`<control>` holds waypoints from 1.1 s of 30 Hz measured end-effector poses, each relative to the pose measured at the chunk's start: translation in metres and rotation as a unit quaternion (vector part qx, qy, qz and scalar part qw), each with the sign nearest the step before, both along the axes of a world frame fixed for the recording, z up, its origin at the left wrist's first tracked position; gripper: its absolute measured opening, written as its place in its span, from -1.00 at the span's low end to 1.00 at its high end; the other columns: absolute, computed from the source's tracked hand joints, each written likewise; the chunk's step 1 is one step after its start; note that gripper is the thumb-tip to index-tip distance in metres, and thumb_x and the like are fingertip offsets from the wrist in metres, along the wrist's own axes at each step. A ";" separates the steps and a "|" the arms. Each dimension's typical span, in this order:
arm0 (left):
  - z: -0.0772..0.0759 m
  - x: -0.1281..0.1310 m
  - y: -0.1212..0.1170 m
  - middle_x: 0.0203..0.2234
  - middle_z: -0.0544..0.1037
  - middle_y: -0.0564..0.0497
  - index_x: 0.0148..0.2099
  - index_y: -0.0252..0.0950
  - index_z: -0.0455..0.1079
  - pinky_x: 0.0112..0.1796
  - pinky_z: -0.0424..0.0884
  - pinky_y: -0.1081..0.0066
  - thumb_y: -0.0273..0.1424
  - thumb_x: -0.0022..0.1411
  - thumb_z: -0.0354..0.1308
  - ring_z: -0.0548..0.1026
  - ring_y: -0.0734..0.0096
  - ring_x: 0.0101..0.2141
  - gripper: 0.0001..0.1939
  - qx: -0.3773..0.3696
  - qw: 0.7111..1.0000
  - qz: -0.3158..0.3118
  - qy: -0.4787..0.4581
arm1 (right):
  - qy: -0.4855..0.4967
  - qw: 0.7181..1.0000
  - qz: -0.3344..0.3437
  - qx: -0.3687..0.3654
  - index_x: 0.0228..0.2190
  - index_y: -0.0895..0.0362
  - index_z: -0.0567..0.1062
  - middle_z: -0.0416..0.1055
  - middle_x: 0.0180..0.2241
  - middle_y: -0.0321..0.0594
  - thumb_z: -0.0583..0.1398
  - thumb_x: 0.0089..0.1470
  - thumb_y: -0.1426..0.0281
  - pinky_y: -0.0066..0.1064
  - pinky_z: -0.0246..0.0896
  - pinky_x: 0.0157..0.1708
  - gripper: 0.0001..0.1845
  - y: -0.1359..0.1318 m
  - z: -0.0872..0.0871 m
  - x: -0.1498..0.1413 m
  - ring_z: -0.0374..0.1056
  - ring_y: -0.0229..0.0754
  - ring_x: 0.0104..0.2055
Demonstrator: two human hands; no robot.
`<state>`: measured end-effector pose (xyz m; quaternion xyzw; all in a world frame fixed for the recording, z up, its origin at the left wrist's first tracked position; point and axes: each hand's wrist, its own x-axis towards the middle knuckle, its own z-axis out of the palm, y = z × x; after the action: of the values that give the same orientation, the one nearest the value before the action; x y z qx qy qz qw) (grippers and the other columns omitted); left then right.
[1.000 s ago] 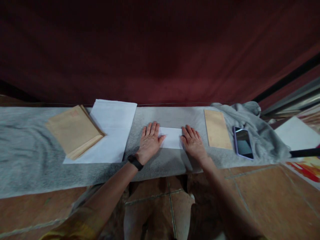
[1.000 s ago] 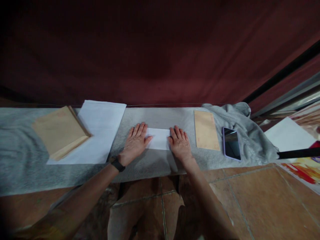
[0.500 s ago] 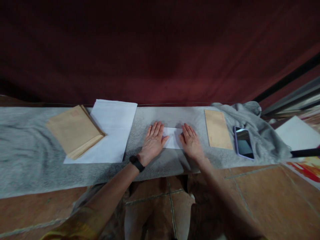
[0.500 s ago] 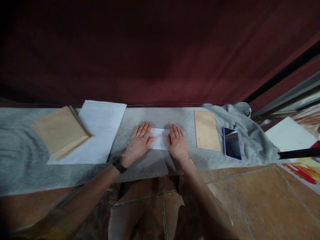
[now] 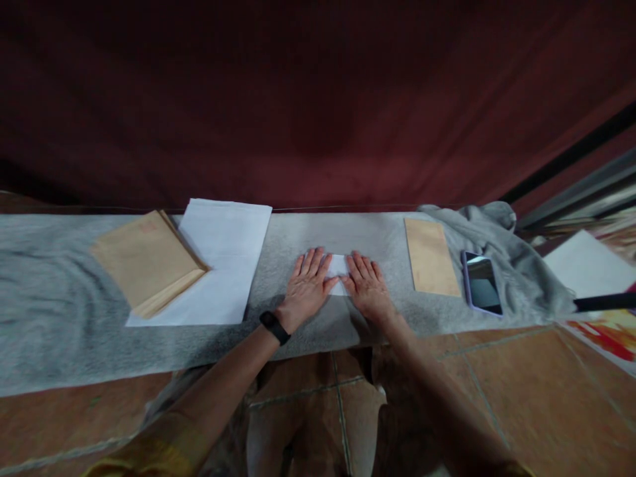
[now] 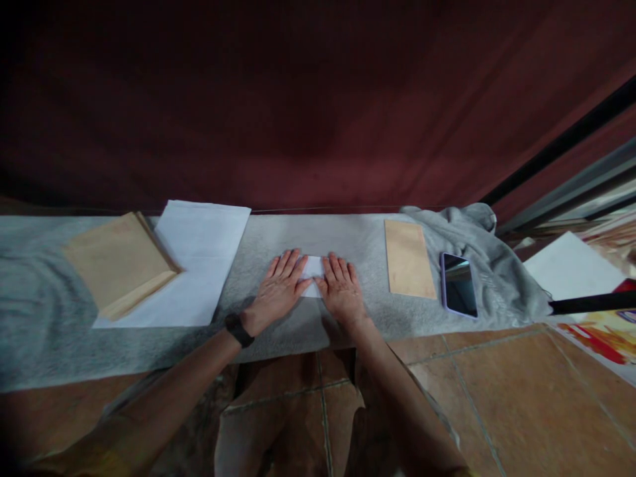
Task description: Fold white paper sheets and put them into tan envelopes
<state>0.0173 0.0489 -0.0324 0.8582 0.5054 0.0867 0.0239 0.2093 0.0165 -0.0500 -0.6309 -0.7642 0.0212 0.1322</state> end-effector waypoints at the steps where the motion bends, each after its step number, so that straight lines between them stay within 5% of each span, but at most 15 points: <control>1: 0.000 -0.001 0.000 0.43 0.08 -0.18 0.46 -0.32 0.05 0.37 -0.06 0.03 -0.07 0.50 -0.20 0.01 0.09 0.42 -0.35 0.001 1.000 0.003 0.000 | -0.003 1.000 -0.003 -0.002 0.37 0.21 0.13 0.01 0.42 0.03 -0.12 0.42 0.12 0.05 -0.13 0.38 -0.34 0.001 0.000 0.001 -0.01 0.11 0.44; 25: 0.005 -0.013 0.013 0.41 0.13 -0.23 0.44 -0.45 0.08 0.38 -0.09 0.00 -0.09 0.49 -0.23 0.01 0.01 0.41 -0.32 0.001 0.997 0.080 0.005 | -0.008 0.997 -0.074 -0.013 0.33 0.02 0.25 0.08 0.41 -0.05 -0.04 0.39 0.19 0.10 -0.02 0.33 -0.44 0.006 0.005 0.035 0.05 0.11 0.41; 33: 0.012 0.006 0.004 0.42 0.13 -0.18 0.42 -0.44 0.11 0.38 -0.02 0.15 -0.23 0.51 -0.26 0.00 0.20 0.42 -0.41 -0.003 0.998 -0.026 -0.049 | 0.056 0.998 -0.019 -0.006 0.35 0.24 0.18 0.05 0.42 -0.02 -0.17 0.42 0.16 -0.04 -0.06 0.39 -0.35 0.012 0.015 0.003 -0.03 0.00 0.45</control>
<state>0.0234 0.0529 -0.0204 0.8657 0.4814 0.1263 0.0537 0.2127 0.0286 -0.0347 -0.6438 -0.7435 0.0584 0.1711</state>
